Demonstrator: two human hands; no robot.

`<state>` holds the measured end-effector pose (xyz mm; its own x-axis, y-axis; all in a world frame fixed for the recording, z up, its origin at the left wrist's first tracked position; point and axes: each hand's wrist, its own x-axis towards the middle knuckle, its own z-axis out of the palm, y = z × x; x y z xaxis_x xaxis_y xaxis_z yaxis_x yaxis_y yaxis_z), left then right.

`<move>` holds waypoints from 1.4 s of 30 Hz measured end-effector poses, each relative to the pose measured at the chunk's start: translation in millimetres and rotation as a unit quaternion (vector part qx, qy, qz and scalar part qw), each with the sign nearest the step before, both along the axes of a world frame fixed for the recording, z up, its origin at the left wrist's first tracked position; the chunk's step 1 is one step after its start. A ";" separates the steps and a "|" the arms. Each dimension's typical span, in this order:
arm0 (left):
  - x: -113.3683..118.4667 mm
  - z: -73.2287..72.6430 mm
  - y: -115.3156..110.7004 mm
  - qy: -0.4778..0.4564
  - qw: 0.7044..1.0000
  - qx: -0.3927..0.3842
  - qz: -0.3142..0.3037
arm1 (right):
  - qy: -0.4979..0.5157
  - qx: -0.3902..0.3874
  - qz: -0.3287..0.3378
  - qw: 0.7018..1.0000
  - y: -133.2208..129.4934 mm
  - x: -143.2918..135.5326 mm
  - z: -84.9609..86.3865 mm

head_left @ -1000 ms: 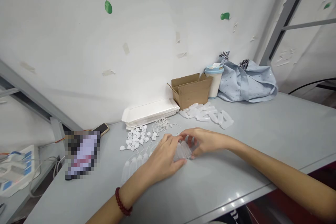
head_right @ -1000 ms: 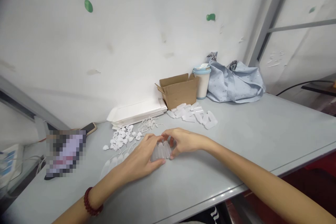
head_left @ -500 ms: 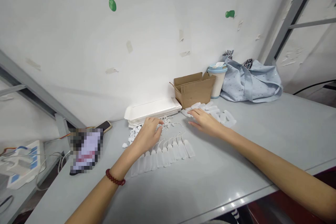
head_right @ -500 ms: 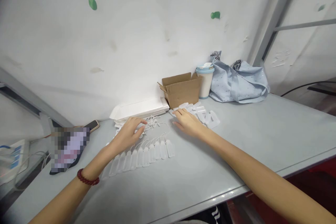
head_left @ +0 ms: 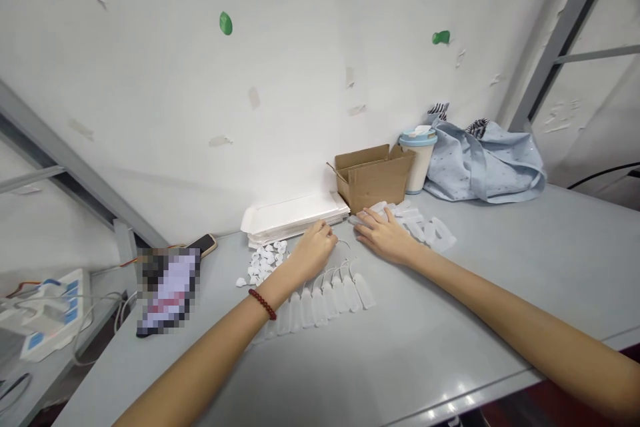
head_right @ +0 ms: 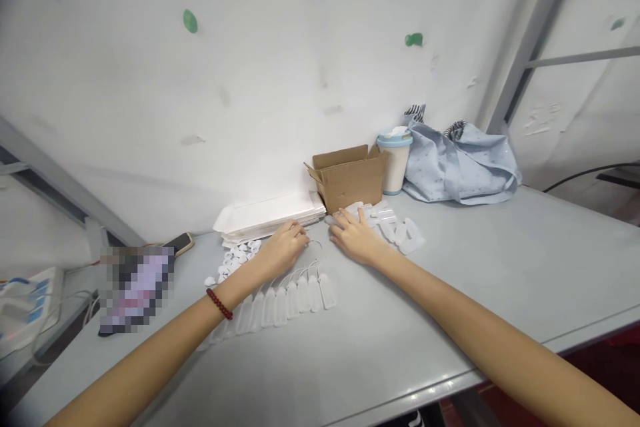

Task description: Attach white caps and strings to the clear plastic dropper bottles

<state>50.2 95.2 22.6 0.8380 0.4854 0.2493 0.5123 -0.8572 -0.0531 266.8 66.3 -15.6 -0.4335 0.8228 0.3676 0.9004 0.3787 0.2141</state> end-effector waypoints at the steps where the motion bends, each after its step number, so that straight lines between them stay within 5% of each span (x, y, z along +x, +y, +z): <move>1: 0.0 0.0 0.5 0.001 1.000 0.001 0.001 | -0.003 0.002 0.000 1.000 -0.3 -0.6 0.4; 10: -20.1 21.5 -27.2 -0.114 0.992 -0.037 0.030 | -0.012 0.026 0.013 0.999 -8.4 -7.2 7.6; 17: -49.8 5.3 -70.6 -0.249 0.963 -0.046 0.092 | 0.012 0.068 0.054 0.996 -13.1 -17.0 6.6; 28: -27.8 8.6 -98.9 -0.374 0.915 -0.137 0.068 | 0.174 0.126 0.208 0.954 -49.9 -39.6 27.9; 42: -21.4 11.9 -108.6 -0.452 0.886 -0.096 0.026 | 0.257 0.000 0.286 0.923 -75.1 -52.9 33.8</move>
<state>28.8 -13.4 34.5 0.3133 0.6233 0.7165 0.3099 -0.7803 0.5432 214.0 -8.8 18.2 -0.5646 0.5140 0.6458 0.5360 0.8233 -0.1867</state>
